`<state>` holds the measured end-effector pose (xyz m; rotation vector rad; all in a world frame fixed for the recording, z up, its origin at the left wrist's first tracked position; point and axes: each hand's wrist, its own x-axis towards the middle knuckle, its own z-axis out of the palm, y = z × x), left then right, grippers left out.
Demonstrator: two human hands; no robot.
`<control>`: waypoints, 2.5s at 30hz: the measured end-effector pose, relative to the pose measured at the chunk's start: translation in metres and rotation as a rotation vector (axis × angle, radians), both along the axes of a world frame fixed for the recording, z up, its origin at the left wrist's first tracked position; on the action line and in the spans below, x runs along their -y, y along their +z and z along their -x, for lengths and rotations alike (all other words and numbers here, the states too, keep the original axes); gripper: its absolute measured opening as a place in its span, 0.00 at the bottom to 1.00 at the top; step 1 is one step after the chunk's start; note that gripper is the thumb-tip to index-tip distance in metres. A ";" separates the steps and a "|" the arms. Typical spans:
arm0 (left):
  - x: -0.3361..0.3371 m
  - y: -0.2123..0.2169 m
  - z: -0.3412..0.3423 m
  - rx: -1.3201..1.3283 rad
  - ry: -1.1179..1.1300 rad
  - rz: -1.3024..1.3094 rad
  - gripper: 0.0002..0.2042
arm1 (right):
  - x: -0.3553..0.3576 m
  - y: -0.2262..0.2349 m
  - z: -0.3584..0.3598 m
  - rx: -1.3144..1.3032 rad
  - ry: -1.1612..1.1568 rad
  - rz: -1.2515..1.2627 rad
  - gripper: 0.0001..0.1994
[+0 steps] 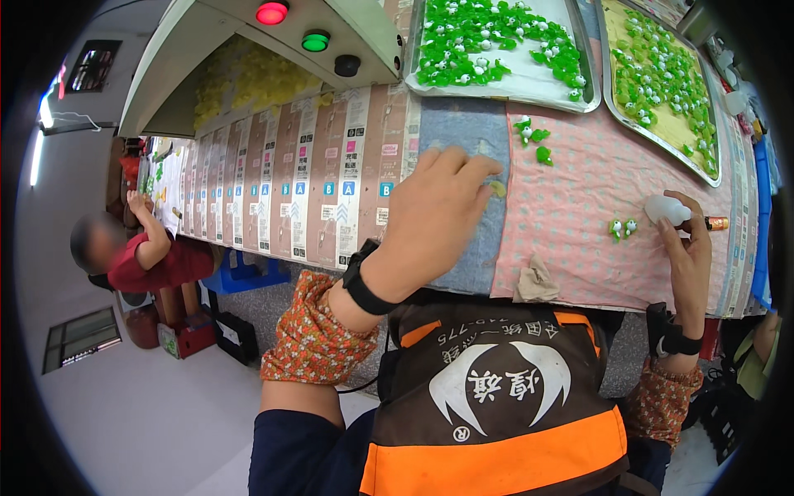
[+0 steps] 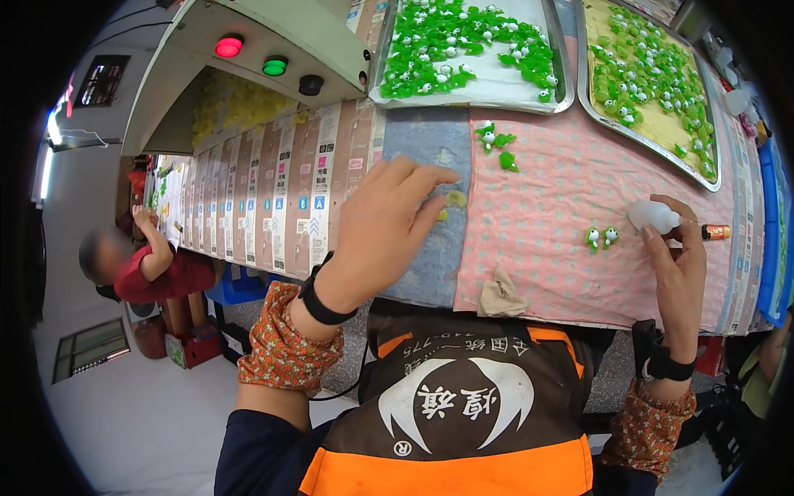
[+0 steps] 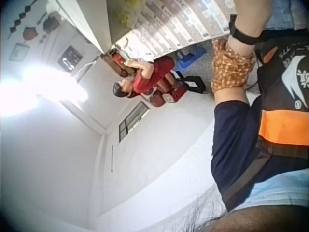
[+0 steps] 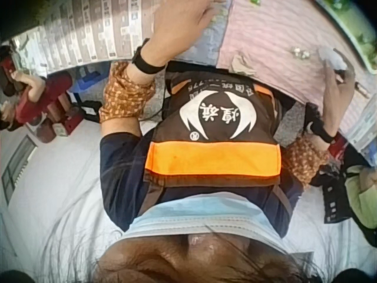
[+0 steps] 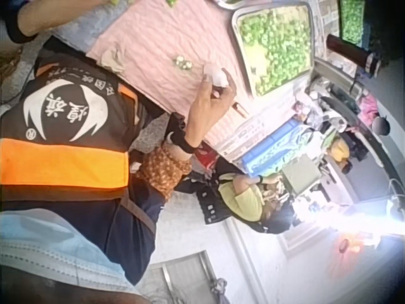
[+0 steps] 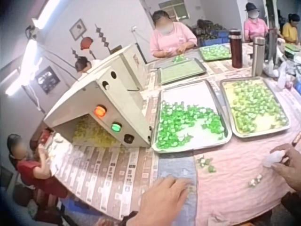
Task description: Assembling small plastic toy figurines by gluing and pressing components together at a workstation.
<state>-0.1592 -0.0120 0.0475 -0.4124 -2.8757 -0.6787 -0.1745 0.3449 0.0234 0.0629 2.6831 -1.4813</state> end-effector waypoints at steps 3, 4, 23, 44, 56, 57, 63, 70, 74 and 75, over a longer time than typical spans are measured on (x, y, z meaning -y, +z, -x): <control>-0.005 -0.008 0.005 -0.014 -0.040 0.105 0.06 | -0.007 -0.003 0.000 0.051 0.008 -0.024 0.18; -0.007 -0.009 0.006 -0.015 -0.039 0.106 0.06 | -0.008 -0.004 -0.002 0.031 -0.034 0.061 0.18; -0.037 0.025 -0.043 0.579 -0.056 -0.696 0.09 | 0.127 0.039 -0.040 0.230 0.193 0.701 0.15; -0.024 -0.024 -0.078 0.928 0.003 -1.567 0.17 | 0.143 0.033 -0.051 0.242 0.178 0.537 0.15; -0.009 -0.040 -0.086 0.930 -0.009 -1.710 0.16 | 0.103 0.058 -0.065 -0.131 0.455 0.253 0.22; -0.009 -0.042 -0.086 0.930 -0.010 -1.709 0.16 | 0.103 0.057 -0.069 -0.089 0.376 0.308 0.21; -0.007 -0.045 -0.088 0.909 -0.089 -1.660 0.17 | 0.107 0.061 -0.060 -0.322 0.552 0.209 0.17; -0.007 -0.043 -0.087 0.890 -0.136 -1.639 0.17 | 0.108 0.056 -0.060 -0.378 0.592 0.168 0.16; -0.007 -0.042 -0.087 0.890 -0.153 -1.648 0.17 | 0.109 0.055 -0.059 -0.400 0.614 0.150 0.15; -0.006 -0.042 -0.087 0.891 -0.153 -1.647 0.17 | 0.109 0.056 -0.059 -0.397 0.613 0.147 0.15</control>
